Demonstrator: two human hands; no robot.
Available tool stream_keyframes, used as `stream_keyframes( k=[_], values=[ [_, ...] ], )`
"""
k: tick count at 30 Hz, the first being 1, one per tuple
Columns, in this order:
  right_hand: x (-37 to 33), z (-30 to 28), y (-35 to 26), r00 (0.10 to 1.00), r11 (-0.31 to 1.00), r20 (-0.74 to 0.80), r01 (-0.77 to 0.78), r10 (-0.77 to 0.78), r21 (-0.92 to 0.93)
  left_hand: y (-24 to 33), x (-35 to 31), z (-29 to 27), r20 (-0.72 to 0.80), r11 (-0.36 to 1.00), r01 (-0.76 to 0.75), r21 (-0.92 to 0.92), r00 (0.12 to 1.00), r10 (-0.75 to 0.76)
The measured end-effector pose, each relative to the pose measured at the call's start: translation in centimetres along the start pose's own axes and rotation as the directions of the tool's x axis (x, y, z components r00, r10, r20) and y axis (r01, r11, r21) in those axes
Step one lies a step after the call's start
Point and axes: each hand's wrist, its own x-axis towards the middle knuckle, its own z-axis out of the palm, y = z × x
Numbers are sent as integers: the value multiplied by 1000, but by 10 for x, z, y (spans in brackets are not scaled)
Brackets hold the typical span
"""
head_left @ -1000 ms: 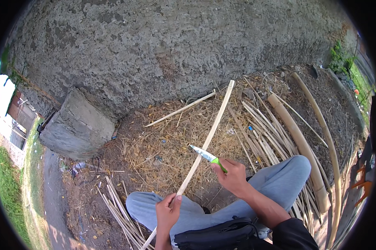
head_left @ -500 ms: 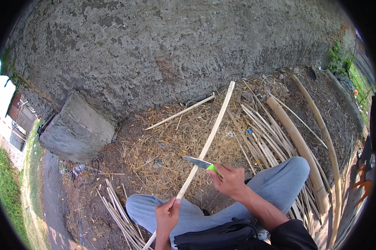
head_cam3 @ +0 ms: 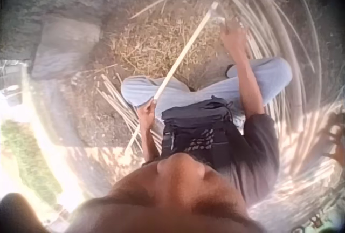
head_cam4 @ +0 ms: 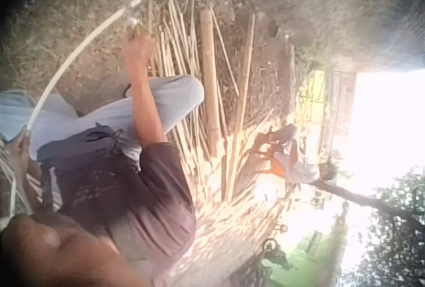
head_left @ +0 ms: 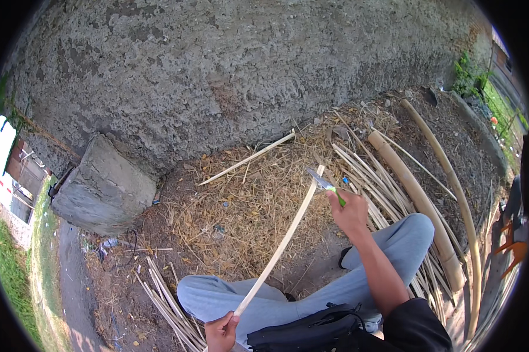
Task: The person holds a long bamboo strip and shaves along its surface with a small knife.
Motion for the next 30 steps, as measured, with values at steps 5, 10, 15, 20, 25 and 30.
stream_keyframes(
  k=[5, 10, 15, 20, 25, 30],
  values=[
    [-39, 11, -44, 987, 958, 42, 137, -153, 252, -9, 9, 6, -254, 982, -45, 183, 963, 91],
    [-110, 22, -88, 824, 799, 184, 425, -537, 426, 17, 40, 17, -203, 972, -93, -217, 978, 48],
    [-116, 21, -100, 805, 775, 171, 453, -568, 441, 33, 59, 24, -145, 947, -83, -309, 989, 39],
    [-107, 14, -95, 809, 792, 163, 474, -564, 385, 38, 61, 32, -100, 921, -63, -384, 995, 27],
    [-93, 21, -76, 895, 866, 49, 414, -443, 281, 39, 56, 32, -55, 928, -105, -357, 994, 92],
    [-27, 19, -30, 975, 950, -66, 221, -211, 222, 26, 15, 25, 69, 938, -18, -346, 997, 44]
  ],
)
